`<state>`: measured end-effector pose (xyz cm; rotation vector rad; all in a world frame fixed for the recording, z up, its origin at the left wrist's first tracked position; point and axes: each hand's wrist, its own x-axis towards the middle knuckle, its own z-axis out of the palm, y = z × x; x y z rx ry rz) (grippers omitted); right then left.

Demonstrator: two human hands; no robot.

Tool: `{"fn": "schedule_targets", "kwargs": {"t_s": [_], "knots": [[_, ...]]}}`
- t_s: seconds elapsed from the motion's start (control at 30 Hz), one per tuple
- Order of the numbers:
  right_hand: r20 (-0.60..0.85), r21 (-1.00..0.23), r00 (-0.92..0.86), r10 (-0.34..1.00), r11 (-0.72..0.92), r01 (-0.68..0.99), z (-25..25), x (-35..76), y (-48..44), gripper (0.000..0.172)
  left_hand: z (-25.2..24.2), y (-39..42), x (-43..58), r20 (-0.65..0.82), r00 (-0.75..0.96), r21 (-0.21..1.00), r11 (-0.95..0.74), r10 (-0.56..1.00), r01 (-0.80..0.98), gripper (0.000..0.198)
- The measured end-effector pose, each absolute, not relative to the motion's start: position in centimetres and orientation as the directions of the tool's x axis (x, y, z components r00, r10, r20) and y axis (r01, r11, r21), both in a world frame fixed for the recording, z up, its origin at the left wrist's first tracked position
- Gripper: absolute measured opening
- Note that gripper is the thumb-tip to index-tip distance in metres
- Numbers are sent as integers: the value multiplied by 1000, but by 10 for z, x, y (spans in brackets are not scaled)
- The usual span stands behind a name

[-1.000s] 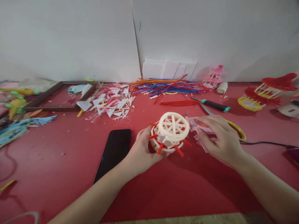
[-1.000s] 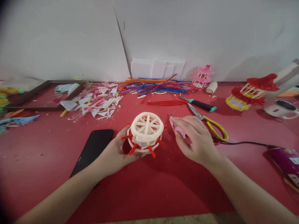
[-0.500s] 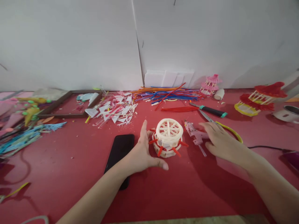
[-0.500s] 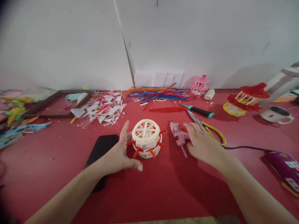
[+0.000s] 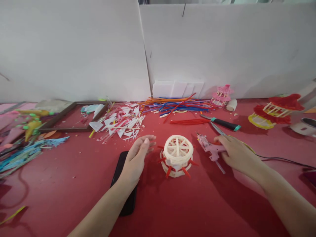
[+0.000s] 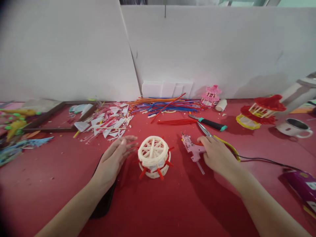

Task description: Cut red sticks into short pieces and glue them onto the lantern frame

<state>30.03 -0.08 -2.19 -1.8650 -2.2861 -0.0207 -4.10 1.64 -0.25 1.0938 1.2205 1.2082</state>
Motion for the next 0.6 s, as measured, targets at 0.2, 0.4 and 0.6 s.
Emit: {"fn": "schedule_targets", "kwargs": {"t_s": [0.2,0.4,0.6], "knots": [[206,-143,-99,973,131,981,-23,326,6,47,18,21,-43,-152,-61,963,134,986,-232,33],[169,-189,-51,984,83,979,-30,341,17,40,63,22,-48,249,35,942,-251,968,223,13],[162,-209,-60,985,94,973,-41,341,20,39,131,-2,-25,555,719,351,-902,417,252,22]]}}
